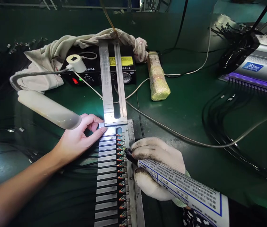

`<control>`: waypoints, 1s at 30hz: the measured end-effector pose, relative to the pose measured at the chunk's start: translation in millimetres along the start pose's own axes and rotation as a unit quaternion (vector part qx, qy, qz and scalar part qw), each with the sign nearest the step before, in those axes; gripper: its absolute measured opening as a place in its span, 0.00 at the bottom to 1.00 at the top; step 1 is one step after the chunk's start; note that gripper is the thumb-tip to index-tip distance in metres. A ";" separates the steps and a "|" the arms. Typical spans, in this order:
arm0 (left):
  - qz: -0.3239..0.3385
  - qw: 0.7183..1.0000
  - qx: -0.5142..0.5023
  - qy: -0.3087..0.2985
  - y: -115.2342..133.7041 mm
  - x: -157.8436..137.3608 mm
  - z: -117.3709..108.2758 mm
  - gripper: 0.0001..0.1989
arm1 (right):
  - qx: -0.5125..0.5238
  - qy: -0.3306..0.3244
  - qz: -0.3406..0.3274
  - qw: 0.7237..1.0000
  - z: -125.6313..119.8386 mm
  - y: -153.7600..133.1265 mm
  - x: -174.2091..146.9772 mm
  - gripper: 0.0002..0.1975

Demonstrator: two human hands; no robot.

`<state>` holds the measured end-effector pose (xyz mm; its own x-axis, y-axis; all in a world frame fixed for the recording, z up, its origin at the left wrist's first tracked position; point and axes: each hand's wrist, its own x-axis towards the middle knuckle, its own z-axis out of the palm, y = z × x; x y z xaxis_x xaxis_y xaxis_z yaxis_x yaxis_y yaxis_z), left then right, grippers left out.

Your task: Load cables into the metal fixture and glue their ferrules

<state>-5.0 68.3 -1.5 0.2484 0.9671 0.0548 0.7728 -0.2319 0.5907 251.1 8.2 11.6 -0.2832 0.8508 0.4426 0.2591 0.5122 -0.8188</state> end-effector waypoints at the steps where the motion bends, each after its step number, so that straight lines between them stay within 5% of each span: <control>1: 0.000 1.000 0.000 0.000 0.2 0.1 -0.1 0.11 | 0.001 -0.002 0.000 1.000 -0.4 -0.7 0.1 0.14; 30: -0.006 1.000 0.004 -0.009 0.7 0.7 0.3 0.12 | -0.006 -0.007 -0.009 1.000 -1.5 -0.3 0.7 0.15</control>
<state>-4.1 68.8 -1.3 0.2496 0.9678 0.0322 0.7806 -0.2208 0.5848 252.2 8.9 12.8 -0.3011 0.8393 0.4527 0.2638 0.5295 -0.8062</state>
